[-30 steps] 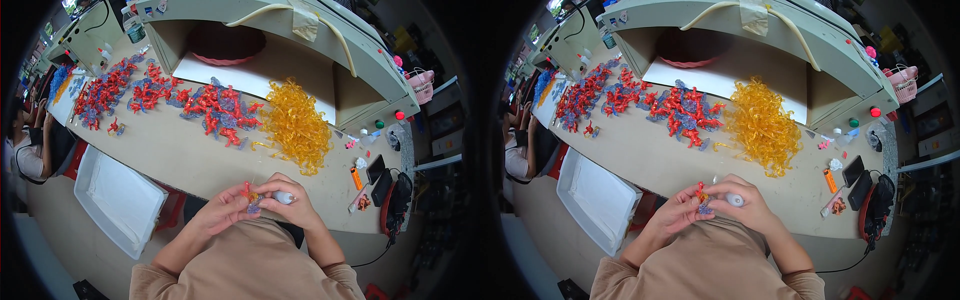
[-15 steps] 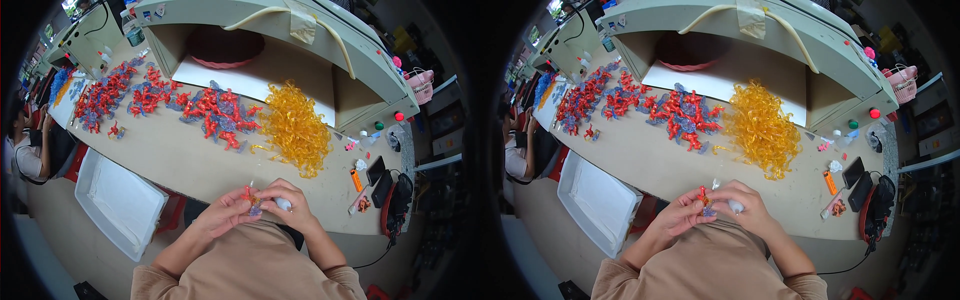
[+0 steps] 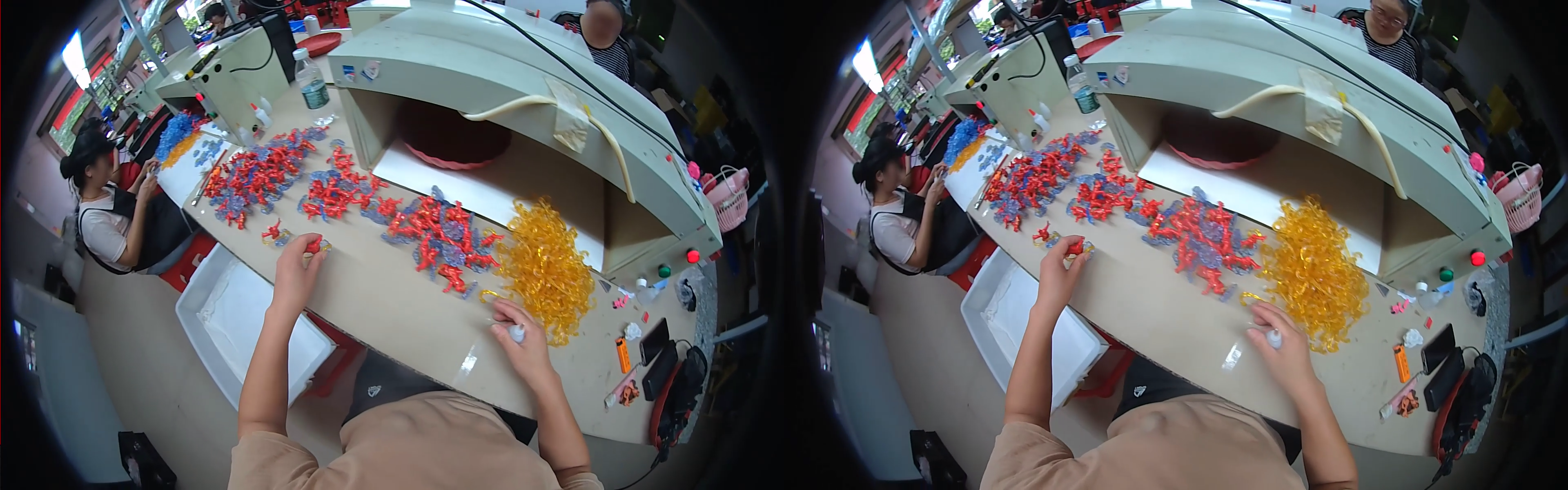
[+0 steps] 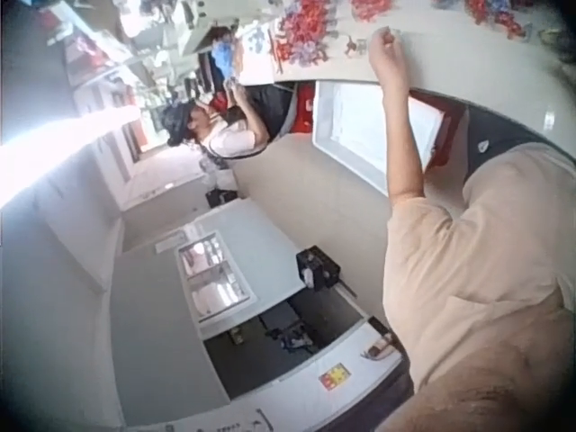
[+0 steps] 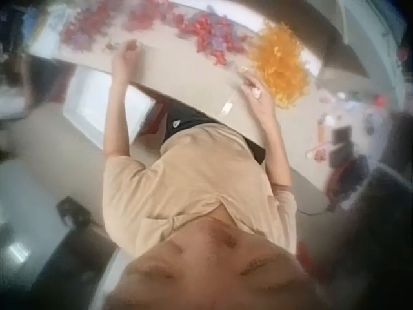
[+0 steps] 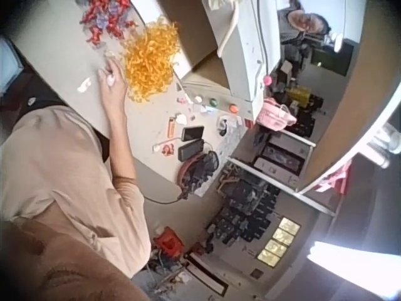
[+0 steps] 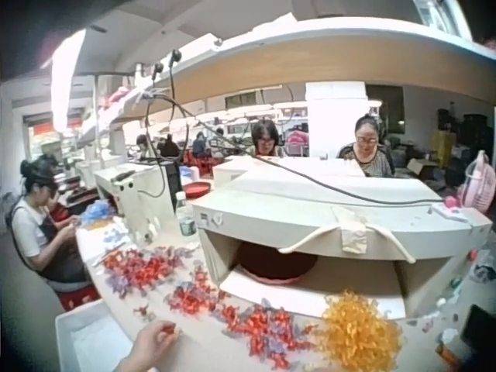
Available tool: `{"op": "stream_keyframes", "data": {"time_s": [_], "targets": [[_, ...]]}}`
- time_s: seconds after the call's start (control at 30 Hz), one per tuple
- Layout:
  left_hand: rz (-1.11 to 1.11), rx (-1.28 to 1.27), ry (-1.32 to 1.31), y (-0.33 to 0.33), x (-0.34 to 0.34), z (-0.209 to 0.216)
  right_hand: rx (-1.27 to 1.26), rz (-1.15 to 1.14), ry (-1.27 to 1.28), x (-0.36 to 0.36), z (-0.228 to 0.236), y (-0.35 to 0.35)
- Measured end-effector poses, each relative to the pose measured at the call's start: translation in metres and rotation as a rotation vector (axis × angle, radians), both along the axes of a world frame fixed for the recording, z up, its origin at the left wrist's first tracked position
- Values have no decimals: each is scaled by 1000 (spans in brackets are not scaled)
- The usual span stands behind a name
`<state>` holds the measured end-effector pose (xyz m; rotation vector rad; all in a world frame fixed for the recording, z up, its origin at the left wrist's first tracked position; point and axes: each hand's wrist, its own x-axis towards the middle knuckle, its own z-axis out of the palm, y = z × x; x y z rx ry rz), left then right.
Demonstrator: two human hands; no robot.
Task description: The person assembles toy figurines by applying glue from a bottle to plastic figurines, then attaching colorful fiber tufts to them.
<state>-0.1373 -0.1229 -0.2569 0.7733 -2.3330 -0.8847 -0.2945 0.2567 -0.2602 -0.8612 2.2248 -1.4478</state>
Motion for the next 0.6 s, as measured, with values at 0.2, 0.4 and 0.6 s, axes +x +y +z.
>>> {"op": "stream_keyframes", "data": {"time_s": [0.2, 0.4, 0.6], "targets": [[7, -34, -91, -22, 3, -8, -3, -43, 55, 5, -1, 1], [-20, -129, -26, -18, -26, 32, -16, -55, 98, 13, -4, 18], [257, -236, -172, -74, -102, 16, -55, -60, 76, 21, -1, 27]]}}
